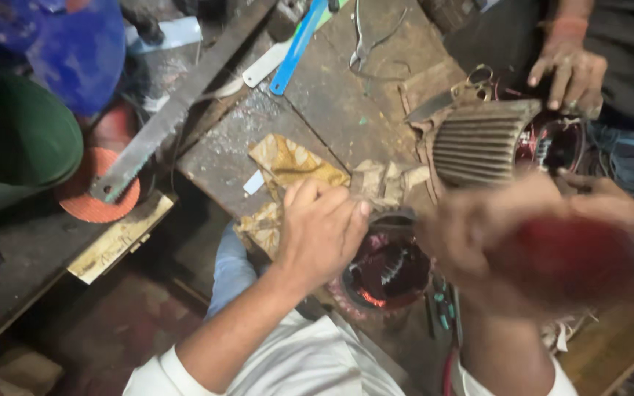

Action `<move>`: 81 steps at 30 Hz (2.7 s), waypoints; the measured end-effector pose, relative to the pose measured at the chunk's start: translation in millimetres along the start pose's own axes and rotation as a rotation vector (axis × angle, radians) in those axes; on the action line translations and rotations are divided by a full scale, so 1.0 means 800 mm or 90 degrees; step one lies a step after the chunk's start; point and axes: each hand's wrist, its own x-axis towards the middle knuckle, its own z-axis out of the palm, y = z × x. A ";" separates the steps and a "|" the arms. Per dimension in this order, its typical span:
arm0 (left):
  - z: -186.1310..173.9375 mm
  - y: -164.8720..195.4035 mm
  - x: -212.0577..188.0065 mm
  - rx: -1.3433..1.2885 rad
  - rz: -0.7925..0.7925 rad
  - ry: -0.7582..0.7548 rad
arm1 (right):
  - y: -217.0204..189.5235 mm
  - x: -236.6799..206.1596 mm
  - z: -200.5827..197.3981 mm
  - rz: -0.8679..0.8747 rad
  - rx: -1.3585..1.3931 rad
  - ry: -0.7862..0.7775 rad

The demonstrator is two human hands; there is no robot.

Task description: The person works on a motor stator, using a hammer to tap the copper windings and then cutting a green insulating sheet with scissors. They insert the cut sheet into the stator and continue tapping the windings to secure them.

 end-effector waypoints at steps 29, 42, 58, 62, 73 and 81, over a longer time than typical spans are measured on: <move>0.012 0.000 0.005 0.069 0.027 -0.017 | 0.043 -0.047 -0.170 -0.028 0.340 0.367; 0.021 0.000 0.006 0.108 0.005 -0.065 | 0.044 -0.105 -0.166 -0.213 0.311 0.024; 0.038 -0.002 0.023 0.022 0.105 -0.152 | -0.008 -0.141 -0.081 -0.275 0.021 0.132; 0.044 -0.001 0.027 0.004 0.141 -0.195 | -0.005 -0.186 -0.056 -0.275 -0.093 0.180; 0.034 0.058 0.003 0.044 0.073 -0.250 | -0.008 -0.259 -0.095 -0.329 -0.029 0.280; 0.051 0.117 -0.080 0.006 -0.062 -0.136 | -0.042 -0.226 -0.017 -0.309 -0.198 0.173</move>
